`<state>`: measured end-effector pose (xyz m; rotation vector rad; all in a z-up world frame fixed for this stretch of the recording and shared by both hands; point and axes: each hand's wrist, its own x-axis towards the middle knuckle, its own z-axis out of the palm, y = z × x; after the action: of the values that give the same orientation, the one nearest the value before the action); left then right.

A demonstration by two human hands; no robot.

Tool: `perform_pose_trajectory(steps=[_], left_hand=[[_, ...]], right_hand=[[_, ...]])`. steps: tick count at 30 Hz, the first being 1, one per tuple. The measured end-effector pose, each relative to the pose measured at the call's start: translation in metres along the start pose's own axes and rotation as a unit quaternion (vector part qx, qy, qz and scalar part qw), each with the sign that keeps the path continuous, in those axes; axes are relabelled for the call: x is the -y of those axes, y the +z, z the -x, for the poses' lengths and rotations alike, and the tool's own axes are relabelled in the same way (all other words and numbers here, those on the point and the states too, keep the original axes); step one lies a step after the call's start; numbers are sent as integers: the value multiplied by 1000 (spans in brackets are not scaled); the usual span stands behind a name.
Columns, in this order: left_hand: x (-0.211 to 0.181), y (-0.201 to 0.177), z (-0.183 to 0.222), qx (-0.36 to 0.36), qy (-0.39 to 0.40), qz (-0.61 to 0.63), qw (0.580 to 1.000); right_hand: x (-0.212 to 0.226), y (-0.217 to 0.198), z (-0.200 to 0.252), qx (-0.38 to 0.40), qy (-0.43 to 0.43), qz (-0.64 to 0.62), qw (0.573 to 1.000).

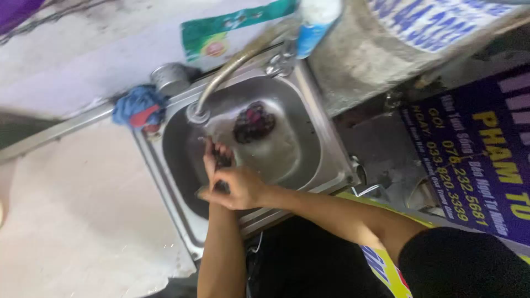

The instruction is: Washing a cloth in a sink using soap powder.

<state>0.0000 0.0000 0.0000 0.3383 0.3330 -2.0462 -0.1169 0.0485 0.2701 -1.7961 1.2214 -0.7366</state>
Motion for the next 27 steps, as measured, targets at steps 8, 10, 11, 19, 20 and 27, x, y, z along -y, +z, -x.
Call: perform_pose_trajectory(steps=[8,10,11,19,20,27], left_hand=[[-9,-42,-35,-80,114,-271,952],[-6,-27,-33,-129,116,-275,946],[0,-21,-29,-158,113,-276,941],[46,129,17,-208,103,-247,941],[46,130,20,-205,102,-234,945],[0,111,42,-8,67,-282,957]], right_hand=[[14,-15,-39,-74,217,105,968],[-20,3,-49,-110,209,99,967],[-37,14,-45,-141,208,91,964],[9,-4,-43,-390,2,216,895],[-6,-3,-49,-358,76,182,913],[-16,32,-52,-354,-79,40,931]])
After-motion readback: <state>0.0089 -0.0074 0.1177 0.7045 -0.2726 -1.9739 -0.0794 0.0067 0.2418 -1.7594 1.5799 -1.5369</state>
